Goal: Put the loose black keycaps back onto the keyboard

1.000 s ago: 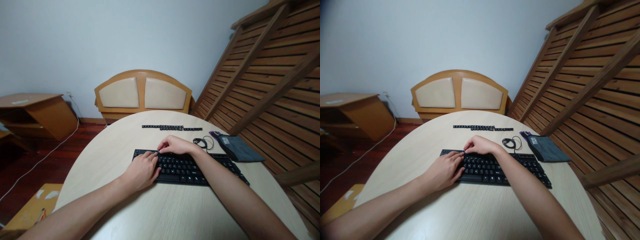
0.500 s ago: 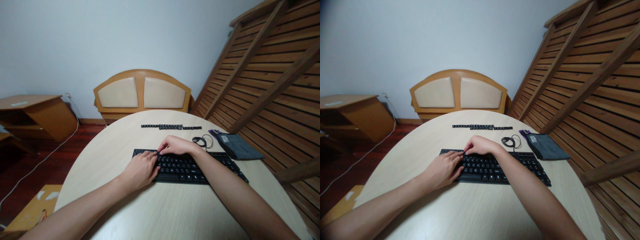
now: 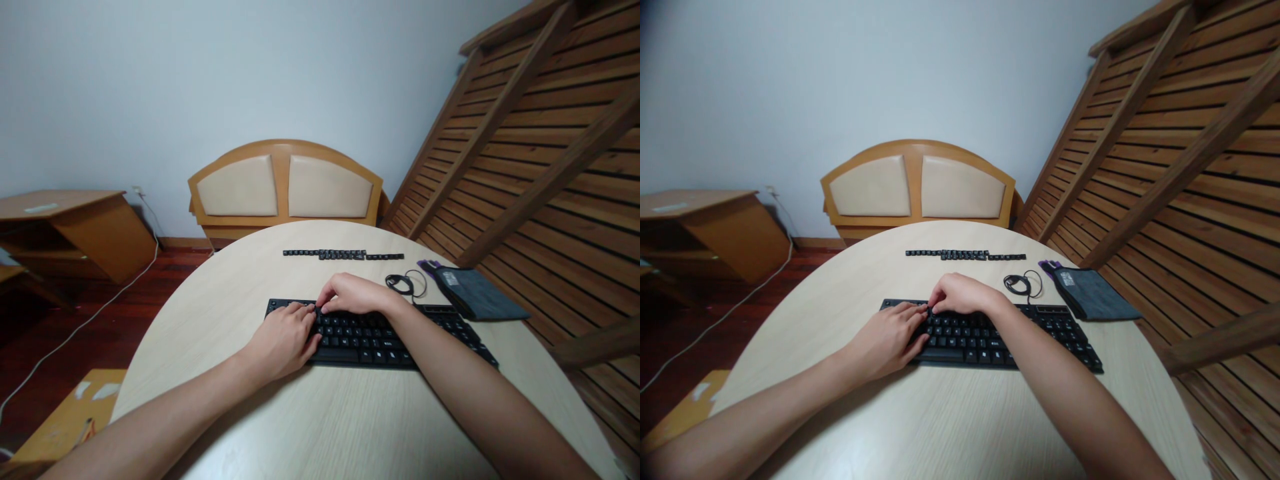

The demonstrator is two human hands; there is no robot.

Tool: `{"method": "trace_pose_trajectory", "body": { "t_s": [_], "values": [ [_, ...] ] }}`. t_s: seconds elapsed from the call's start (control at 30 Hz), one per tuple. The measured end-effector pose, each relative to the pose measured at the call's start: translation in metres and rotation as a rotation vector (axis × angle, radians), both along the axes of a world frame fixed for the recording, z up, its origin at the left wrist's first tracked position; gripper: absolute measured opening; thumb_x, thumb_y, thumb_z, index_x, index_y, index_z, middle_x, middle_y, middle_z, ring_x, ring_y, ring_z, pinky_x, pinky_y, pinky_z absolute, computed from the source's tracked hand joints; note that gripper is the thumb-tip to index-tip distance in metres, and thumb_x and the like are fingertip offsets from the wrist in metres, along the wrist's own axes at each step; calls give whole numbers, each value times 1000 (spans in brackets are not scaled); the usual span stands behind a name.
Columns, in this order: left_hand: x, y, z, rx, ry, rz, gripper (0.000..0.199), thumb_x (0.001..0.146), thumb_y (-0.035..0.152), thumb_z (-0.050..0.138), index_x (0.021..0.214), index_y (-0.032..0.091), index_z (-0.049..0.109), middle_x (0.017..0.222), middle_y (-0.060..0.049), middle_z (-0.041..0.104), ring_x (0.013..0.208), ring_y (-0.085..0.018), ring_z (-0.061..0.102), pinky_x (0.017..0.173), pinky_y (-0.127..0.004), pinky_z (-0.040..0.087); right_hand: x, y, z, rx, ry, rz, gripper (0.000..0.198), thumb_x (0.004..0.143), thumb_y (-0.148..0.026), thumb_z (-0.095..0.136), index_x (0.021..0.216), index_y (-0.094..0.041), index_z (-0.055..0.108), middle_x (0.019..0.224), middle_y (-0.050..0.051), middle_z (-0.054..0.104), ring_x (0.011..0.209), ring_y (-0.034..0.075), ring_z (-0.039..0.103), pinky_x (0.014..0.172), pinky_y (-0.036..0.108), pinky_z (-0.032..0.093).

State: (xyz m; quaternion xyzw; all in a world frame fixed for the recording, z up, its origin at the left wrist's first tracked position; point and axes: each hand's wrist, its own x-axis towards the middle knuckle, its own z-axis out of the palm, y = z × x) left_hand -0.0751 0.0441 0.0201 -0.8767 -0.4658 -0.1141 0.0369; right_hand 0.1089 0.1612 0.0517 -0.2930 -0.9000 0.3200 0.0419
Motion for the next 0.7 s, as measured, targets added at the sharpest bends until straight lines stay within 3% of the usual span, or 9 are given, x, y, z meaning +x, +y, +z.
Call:
{"method": "trace_pose_trajectory", "body": {
  "t_s": [0.37, 0.7],
  "values": [
    [1, -1, 3, -19, 27, 11, 32, 97, 31, 49, 114, 9, 64, 121, -16, 68, 113, -30, 62, 95, -45, 54, -8, -14, 7, 276, -140, -55, 19, 80, -24, 73, 97, -25, 81, 94, 3, 80, 91, 21, 72, 77, 25, 47],
    [0, 0, -1, -6, 9, 5, 31, 97, 31, 48, 113, 10, 64, 121, -16, 68, 113, -30, 62, 95, -45, 54, -9, -16, 8, 300, -173, -58, 18, 79, -26, 73, 95, -28, 82, 91, 3, 80, 91, 22, 72, 73, 26, 46]
  ]
}}
